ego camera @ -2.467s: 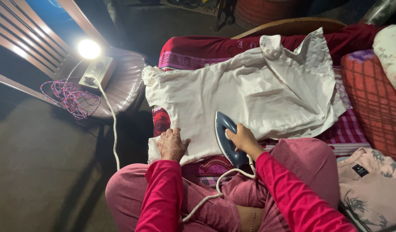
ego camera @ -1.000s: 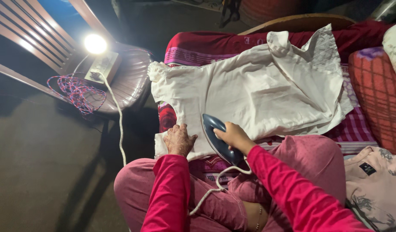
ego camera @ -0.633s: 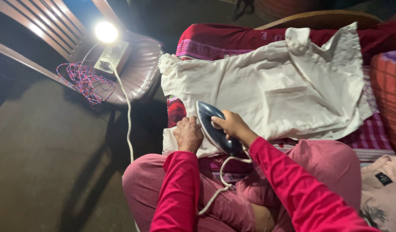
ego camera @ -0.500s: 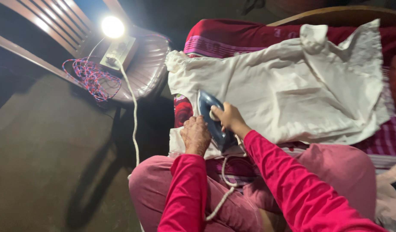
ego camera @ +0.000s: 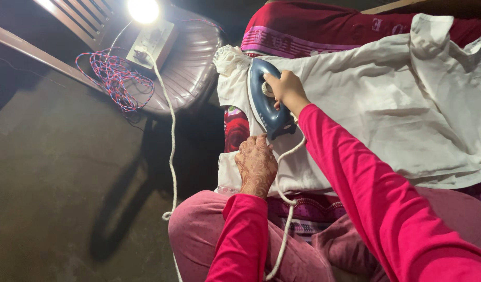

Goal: The person irons a light-colored t-shirt laid on a patterned cloth, then folds it and sets it aside. They then unfold a white garment, smooth it out, and begin ironing it.

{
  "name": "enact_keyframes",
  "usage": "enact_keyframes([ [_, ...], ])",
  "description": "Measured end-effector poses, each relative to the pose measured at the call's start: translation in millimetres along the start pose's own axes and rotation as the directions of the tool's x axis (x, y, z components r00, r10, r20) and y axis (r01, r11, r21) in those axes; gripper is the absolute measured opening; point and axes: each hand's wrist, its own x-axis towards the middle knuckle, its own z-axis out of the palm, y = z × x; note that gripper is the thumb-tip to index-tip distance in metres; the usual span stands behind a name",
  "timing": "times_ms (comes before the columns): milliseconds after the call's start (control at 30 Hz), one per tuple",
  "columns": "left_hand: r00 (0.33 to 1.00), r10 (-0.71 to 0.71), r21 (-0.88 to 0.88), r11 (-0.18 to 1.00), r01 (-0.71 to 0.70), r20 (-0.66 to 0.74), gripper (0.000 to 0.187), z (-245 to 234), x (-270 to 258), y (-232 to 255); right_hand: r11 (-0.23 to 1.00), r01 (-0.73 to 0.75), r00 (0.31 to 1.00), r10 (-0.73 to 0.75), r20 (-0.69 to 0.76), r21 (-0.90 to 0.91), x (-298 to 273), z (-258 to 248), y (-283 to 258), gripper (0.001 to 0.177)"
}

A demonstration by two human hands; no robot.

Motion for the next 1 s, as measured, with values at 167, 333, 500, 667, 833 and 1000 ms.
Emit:
enact_keyframes([
  [167, 0.997, 0.000, 0.027, 1.000, -0.002, 0.079, 0.036, -0.1, 4.7, 0.5, 1.000, -0.012, 1.000, 0.013, 0.017, -0.028, -0.6, 1.6, 9.6, 0.064],
  [333, 0.998, -0.022, 0.023, 1.000, 0.021, 0.054, 0.036, -4.4, 1.2, -3.4, 0.999, 0.005, 0.998, -0.003, 0.061, -0.038, -37.4, -1.3, 44.9, 0.069],
  [500, 0.991, -0.055, 0.075, 0.996, 0.046, 0.125, 0.036, -4.4, -2.0, -2.6, 0.999, -0.023, 0.997, 0.026, 0.075, -0.045, -93.1, -10.1, 75.5, 0.064],
  [667, 0.993, -0.023, 0.122, 0.993, 0.008, 0.118, 0.039, -9.1, -15.3, -8.9, 0.999, -0.020, 0.995, 0.024, 0.099, -0.047, -149.5, -15.9, 92.6, 0.058],
  [833, 0.980, -0.082, 0.180, 0.983, 0.049, 0.183, 0.042, -16.7, -21.4, -11.3, 0.994, -0.106, 0.992, 0.107, 0.072, -0.013, -179.6, -18.5, 106.5, 0.057],
  [1000, 0.972, -0.077, 0.214, 0.976, 0.028, 0.223, 0.044, -16.1, -20.0, -5.2, 0.897, -0.202, 0.975, 0.223, -0.008, 0.392, -172.4, -15.6, 115.0, 0.053],
])
